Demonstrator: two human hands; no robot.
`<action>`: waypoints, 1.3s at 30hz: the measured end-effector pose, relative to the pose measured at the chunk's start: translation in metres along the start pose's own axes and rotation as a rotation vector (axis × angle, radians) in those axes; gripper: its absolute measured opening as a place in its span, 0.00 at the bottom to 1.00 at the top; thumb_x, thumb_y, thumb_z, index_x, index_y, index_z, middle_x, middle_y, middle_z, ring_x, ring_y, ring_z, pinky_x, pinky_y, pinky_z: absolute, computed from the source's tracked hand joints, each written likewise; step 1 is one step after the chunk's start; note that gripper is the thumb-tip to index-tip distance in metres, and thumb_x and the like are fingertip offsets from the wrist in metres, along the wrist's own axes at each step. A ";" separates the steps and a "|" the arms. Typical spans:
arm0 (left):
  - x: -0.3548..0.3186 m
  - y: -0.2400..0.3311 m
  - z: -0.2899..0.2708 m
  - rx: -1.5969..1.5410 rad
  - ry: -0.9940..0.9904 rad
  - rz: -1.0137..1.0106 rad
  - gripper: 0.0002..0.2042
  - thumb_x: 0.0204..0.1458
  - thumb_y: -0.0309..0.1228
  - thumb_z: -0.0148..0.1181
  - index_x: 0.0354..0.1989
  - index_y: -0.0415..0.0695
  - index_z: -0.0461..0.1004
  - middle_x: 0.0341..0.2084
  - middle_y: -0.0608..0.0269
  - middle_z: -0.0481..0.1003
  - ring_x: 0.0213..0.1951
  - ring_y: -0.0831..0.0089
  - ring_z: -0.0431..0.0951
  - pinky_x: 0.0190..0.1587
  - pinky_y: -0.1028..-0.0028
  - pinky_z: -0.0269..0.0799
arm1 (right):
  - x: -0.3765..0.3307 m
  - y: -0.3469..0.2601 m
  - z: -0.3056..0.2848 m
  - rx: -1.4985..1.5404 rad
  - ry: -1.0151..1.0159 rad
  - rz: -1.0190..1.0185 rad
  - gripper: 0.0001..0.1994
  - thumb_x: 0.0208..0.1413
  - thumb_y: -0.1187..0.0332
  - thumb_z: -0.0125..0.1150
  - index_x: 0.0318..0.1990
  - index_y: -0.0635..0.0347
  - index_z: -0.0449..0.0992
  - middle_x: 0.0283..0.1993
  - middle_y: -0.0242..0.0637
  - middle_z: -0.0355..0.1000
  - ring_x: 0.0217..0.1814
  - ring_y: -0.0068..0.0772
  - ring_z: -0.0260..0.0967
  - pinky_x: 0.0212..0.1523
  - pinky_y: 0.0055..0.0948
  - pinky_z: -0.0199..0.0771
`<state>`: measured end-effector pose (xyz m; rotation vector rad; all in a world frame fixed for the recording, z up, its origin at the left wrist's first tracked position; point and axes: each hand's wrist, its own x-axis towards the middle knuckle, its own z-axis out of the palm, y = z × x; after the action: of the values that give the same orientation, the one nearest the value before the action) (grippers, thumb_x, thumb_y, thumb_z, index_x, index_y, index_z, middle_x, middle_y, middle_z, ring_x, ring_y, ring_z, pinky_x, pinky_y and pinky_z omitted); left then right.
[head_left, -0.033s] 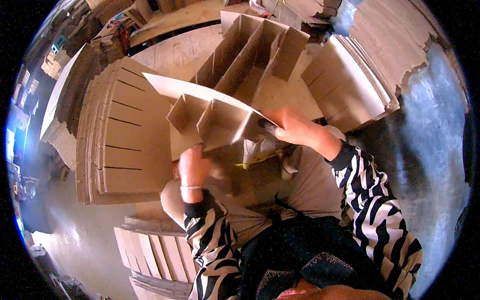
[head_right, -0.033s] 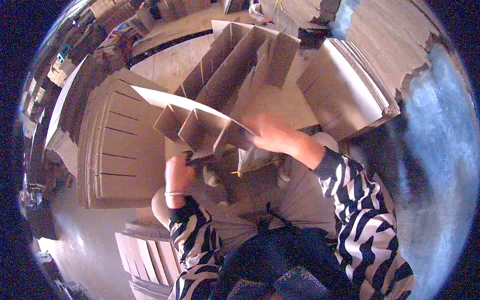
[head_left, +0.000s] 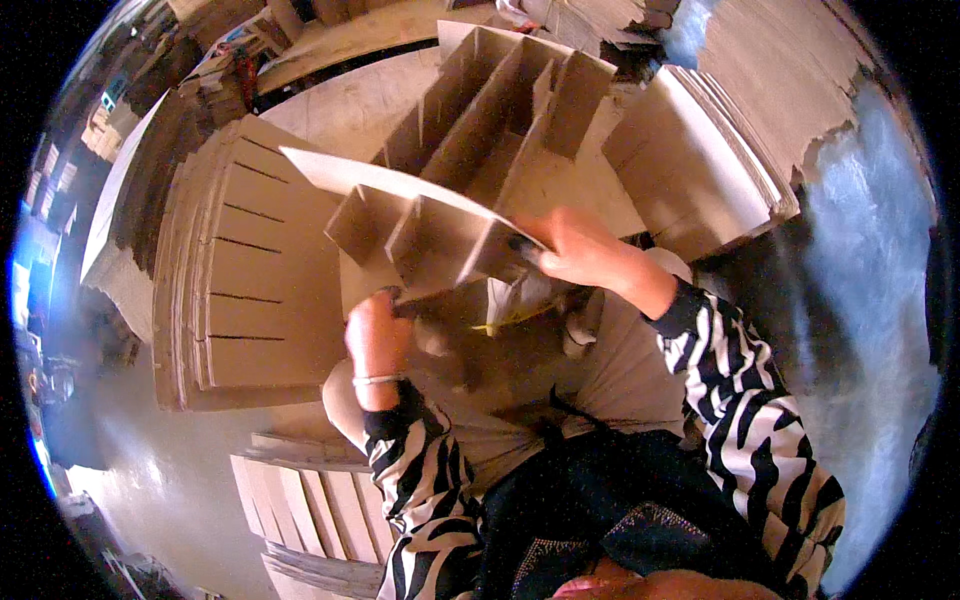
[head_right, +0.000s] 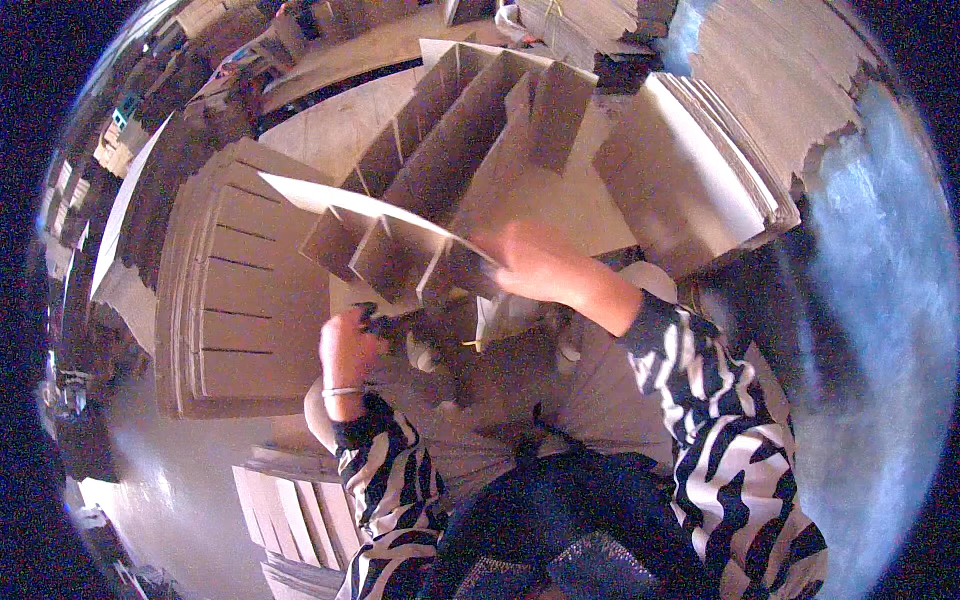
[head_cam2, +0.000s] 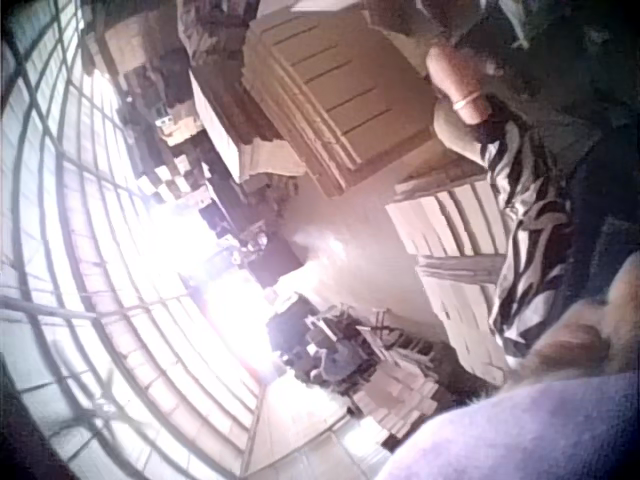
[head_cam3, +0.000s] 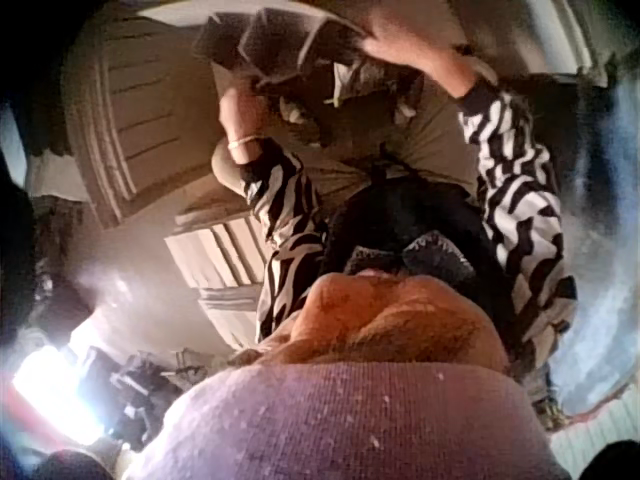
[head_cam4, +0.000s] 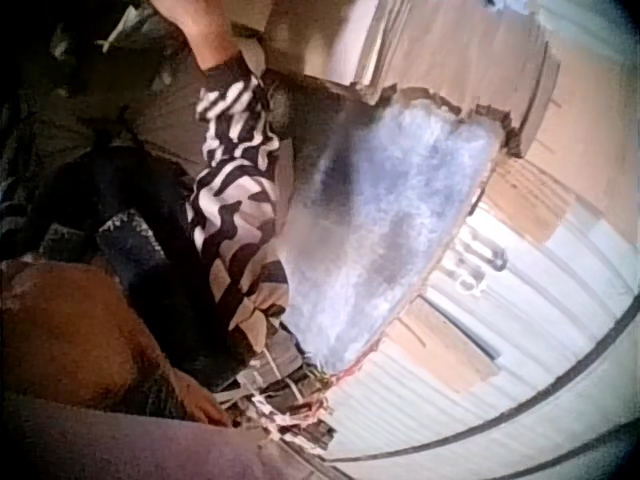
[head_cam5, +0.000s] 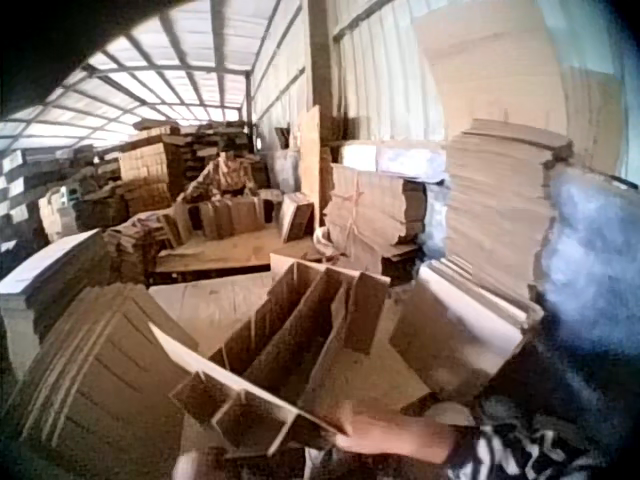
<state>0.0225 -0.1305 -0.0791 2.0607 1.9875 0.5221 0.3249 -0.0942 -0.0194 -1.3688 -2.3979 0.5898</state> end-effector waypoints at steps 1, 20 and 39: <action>0.004 0.004 -0.010 0.002 0.012 -0.043 0.14 0.42 0.25 0.56 0.39 0.45 0.79 0.33 0.48 0.78 0.37 0.48 0.78 0.39 0.58 0.74 | 0.003 -0.011 -0.007 -0.048 -0.033 0.110 0.12 0.46 0.70 0.54 0.39 0.56 0.74 0.31 0.51 0.72 0.33 0.59 0.70 0.34 0.49 0.69; 0.197 0.046 -0.061 0.304 0.221 0.054 0.12 0.44 0.26 0.53 0.39 0.38 0.72 0.48 0.42 0.72 0.42 0.42 0.75 0.45 0.54 0.72 | -0.191 0.220 -0.129 -1.032 0.299 0.896 0.41 0.44 0.56 0.71 0.66 0.51 0.57 0.70 0.39 0.54 0.72 0.41 0.50 0.64 0.51 0.52; 0.118 -0.018 -0.078 0.203 0.389 0.051 0.16 0.42 0.23 0.50 0.41 0.35 0.72 0.57 0.47 0.66 0.49 0.47 0.74 0.51 0.58 0.70 | 0.015 0.092 -0.152 0.789 0.659 -0.143 0.25 0.55 0.76 0.49 0.63 0.64 0.62 0.56 0.37 0.70 0.56 0.29 0.69 0.57 0.31 0.69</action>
<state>-0.0233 -0.0184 -0.0043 2.2759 2.2877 0.8172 0.4558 -0.0093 0.0669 -0.8439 -1.4698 0.7750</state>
